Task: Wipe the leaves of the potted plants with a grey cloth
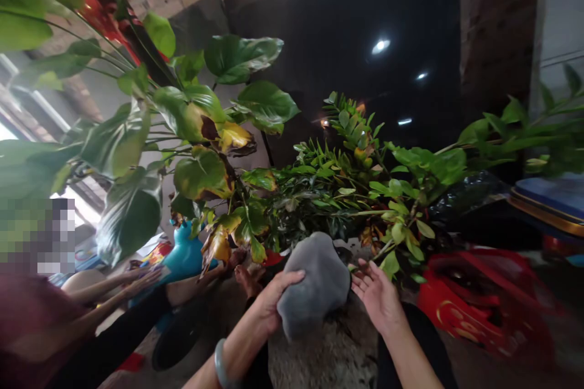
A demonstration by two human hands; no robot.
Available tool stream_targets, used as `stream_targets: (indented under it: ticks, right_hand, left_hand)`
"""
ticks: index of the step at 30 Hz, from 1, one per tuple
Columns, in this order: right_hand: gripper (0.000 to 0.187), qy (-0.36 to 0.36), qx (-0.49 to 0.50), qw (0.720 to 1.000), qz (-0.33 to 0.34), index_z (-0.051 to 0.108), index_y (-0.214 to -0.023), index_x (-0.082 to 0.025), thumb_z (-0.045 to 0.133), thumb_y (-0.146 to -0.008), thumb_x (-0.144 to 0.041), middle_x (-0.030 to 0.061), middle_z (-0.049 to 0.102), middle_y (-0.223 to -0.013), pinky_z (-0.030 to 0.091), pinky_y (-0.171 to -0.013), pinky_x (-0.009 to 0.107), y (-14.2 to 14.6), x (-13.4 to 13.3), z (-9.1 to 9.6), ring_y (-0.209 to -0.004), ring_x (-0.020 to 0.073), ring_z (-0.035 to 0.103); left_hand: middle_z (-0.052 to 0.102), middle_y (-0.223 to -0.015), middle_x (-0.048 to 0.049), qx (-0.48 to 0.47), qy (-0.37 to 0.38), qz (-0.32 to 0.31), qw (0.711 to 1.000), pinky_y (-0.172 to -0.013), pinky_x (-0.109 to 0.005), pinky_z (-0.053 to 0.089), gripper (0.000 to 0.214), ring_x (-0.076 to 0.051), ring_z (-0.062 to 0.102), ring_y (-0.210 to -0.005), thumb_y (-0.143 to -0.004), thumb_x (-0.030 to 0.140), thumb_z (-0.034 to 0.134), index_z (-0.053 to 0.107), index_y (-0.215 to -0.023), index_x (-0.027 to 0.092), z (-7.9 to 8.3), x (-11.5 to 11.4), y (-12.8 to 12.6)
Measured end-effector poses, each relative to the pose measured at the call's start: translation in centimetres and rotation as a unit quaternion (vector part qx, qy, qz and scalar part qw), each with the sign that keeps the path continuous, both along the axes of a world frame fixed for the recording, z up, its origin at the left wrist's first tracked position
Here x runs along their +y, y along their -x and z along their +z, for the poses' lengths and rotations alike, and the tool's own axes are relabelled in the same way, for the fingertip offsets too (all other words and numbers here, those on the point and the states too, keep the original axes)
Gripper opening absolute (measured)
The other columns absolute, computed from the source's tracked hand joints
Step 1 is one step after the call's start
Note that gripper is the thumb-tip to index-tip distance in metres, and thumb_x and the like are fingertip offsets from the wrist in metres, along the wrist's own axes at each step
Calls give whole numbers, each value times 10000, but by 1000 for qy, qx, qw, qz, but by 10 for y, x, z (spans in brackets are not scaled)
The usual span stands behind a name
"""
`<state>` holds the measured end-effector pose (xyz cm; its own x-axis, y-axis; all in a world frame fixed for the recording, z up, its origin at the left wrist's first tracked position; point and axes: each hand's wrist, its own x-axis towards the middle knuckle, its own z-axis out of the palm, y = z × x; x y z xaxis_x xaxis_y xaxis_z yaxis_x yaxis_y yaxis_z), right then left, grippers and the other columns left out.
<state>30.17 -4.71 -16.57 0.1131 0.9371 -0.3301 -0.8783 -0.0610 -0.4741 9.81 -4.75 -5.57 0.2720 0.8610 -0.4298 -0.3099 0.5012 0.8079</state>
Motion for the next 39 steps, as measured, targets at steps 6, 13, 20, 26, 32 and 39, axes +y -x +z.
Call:
stream_targets:
  ticks: [6, 13, 20, 26, 32, 39]
  right_hand:
    - [221, 21, -9, 1000, -19, 635, -844, -215, 711, -655, -302, 37, 709, -728, 563, -746, 391, 4, -1, 5, -749, 239, 697]
    - [189, 15, -6, 1000, -12, 647, -803, -231, 717, -646, -308, 41, 719, -765, 543, -782, 444, 4, -1, 1, -748, 254, 689]
    - [243, 10, -14, 1000, -5, 676, -823, -229, 733, -604, -316, 48, 723, -779, 549, -791, 454, 2, -3, 7, -768, 262, 690]
    - [241, 10, -24, 1000, -1, 664, -866, -238, 703, -646, -328, 33, 716, -795, 540, -836, 476, 4, -1, 4, -800, 257, 695]
    - [254, 7, -23, 1000, 6, 677, -852, -222, 727, -622, -317, 55, 724, -811, 526, -846, 496, 0, -1, -3, -804, 275, 690]
    - [246, 4, -42, 999, 9, 666, -870, -245, 718, -642, -320, 40, 714, -816, 513, -886, 504, 0, 2, -9, -836, 272, 685]
  left_hand:
    - [715, -633, -36, -111, -90, 82, 986, -595, -251, 517, 198, -158, 646, -556, -580, 252, 800, 684, -682, 128, 66, 28, 7]
    - [726, -664, -82, -11, -48, 18, 999, -609, -268, 504, 376, -179, 652, -570, -497, 280, 850, 717, -786, 78, -4, 8, 7]
    - [736, -701, -83, -87, -58, 41, 994, -653, -309, 527, 281, -214, 674, -610, -555, 203, 795, 721, -805, 99, 27, 7, 29]
    - [729, -674, -49, -138, -51, 202, 968, -695, -267, 536, 75, -166, 676, -599, -729, 192, 681, 677, -760, 125, 41, 33, 20]
    - [709, -604, -98, -77, 63, 48, 994, -576, -299, 523, 236, -213, 662, -526, -602, 149, 735, 689, -816, 59, -8, -6, 37]
    - [736, -681, -21, -189, -85, 218, 954, -708, -292, 563, 184, -190, 703, -630, -710, 191, 662, 674, -890, 152, 52, 29, 55]
